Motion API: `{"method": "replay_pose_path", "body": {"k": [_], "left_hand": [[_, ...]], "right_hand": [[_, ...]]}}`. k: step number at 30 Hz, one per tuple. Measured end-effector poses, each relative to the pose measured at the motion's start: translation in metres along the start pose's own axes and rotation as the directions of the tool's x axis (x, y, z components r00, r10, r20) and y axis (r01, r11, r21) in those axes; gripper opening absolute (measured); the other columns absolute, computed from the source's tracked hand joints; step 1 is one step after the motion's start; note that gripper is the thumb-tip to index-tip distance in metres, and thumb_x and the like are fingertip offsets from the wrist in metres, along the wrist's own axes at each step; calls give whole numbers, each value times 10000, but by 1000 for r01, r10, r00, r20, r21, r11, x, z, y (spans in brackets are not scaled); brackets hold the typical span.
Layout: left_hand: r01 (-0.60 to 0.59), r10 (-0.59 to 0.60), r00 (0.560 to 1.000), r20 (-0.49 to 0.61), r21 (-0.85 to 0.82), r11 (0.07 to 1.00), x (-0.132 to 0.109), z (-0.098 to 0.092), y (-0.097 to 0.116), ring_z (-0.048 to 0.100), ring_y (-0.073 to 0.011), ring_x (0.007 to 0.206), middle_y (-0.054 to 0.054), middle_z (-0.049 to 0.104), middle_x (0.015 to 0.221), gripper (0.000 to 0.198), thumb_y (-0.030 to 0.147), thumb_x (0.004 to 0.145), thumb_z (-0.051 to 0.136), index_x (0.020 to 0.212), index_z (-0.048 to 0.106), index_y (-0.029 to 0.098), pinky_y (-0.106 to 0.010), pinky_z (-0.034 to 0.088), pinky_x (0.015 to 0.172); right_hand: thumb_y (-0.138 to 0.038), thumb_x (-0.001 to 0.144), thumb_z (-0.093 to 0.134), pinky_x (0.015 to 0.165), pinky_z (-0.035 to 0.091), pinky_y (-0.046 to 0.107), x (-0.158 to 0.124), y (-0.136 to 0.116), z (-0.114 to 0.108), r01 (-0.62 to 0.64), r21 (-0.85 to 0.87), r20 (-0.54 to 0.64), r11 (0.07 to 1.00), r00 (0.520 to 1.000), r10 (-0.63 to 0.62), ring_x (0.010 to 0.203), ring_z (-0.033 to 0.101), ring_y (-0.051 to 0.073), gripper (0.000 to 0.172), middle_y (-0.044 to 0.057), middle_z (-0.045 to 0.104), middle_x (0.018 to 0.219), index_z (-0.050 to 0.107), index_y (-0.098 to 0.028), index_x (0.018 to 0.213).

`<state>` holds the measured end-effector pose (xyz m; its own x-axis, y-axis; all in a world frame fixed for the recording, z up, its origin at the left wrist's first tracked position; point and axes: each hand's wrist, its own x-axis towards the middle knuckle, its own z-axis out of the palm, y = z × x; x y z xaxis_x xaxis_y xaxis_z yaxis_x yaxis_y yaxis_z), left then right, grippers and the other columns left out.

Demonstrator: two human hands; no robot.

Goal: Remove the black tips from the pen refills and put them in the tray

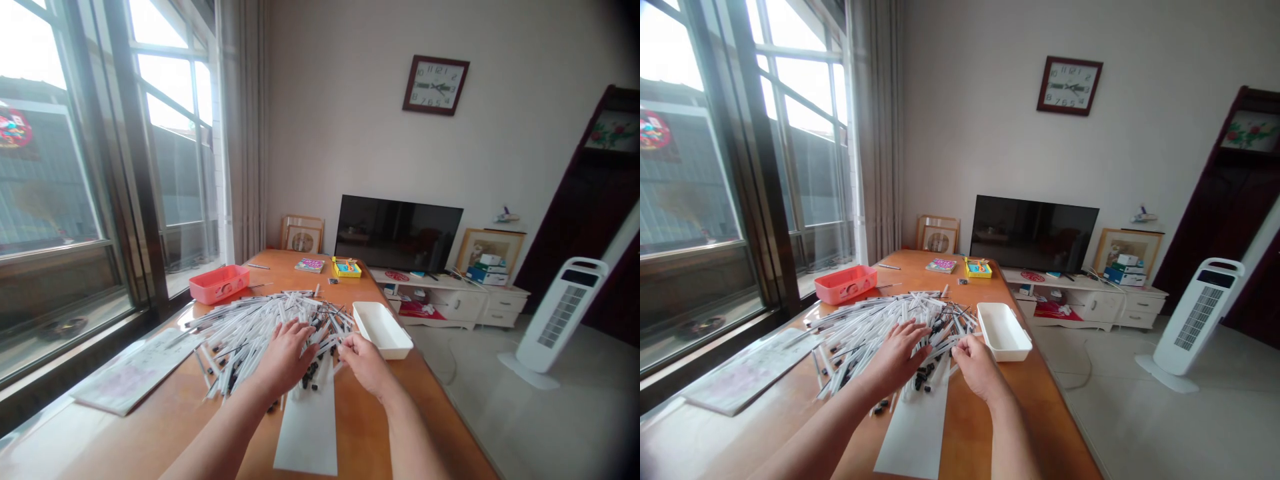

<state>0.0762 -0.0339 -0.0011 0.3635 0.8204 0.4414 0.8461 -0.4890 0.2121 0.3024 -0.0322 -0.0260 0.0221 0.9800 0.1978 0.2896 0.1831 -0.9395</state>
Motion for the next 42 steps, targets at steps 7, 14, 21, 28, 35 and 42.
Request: {"method": "replay_pose_path", "body": {"k": [7, 14, 21, 28, 35, 42], "left_hand": [[20, -21, 1000, 12, 62, 998, -14, 15, -14, 439, -331, 1384, -72, 614, 1391, 417, 430, 983, 420, 1337, 588, 287, -575, 237, 1180], [-10, 5, 998, 55, 92, 996, -14, 26, -26, 394, -323, 1427, -63, 559, 1465, 470, 493, 980, 405, 1388, 556, 315, -557, 202, 1200], [-13, 7, 997, 78, 76, 997, -12, 22, -26, 388, -331, 1433, -75, 548, 1476, 481, 486, 980, 417, 1388, 571, 283, -570, 215, 1198], [-22, 17, 997, 72, 65, 998, -12, 19, -25, 394, -335, 1427, -85, 562, 1455, 463, 461, 975, 438, 1377, 581, 281, -583, 220, 1194], [-18, 10, 995, 104, 71, 997, -10, 19, -27, 388, -332, 1430, -80, 552, 1471, 471, 445, 977, 428, 1392, 568, 271, -570, 219, 1192], [-12, 5, 996, 91, 80, 997, -9, 23, -31, 399, -324, 1430, -72, 568, 1456, 454, 453, 966, 452, 1365, 595, 288, -540, 235, 1195]], "right_hand": [[-329, 788, 593, 532, 332, 230, 6, 20, -4, -128, -217, -67, 968, 991, 116, 526, 485, 142, 204, -35, 558, 533, 576, -208, 625], [-341, 797, 587, 552, 346, 232, 13, 19, 7, -21, -217, -101, 976, 995, -1, 568, 518, 153, 155, -28, 606, 606, 632, -208, 734], [-401, 847, 552, 620, 382, 282, 20, 24, -26, -211, -333, -530, 919, 848, 3, 714, 620, 225, 330, 44, 701, 814, 649, -233, 1113], [-463, 851, 540, 596, 369, 302, 19, 26, -35, -334, -414, -475, 847, 873, 112, 684, 633, 247, 285, 88, 717, 785, 703, -235, 905], [-430, 826, 565, 523, 314, 281, 14, 14, -37, -382, -472, -415, 795, 891, 182, 590, 613, 216, 271, 93, 710, 705, 686, -213, 719], [-477, 817, 615, 515, 340, 261, 9, 2, -40, -407, -507, -369, 759, 899, 236, 622, 650, 199, 297, 86, 735, 746, 695, -211, 710]]}}
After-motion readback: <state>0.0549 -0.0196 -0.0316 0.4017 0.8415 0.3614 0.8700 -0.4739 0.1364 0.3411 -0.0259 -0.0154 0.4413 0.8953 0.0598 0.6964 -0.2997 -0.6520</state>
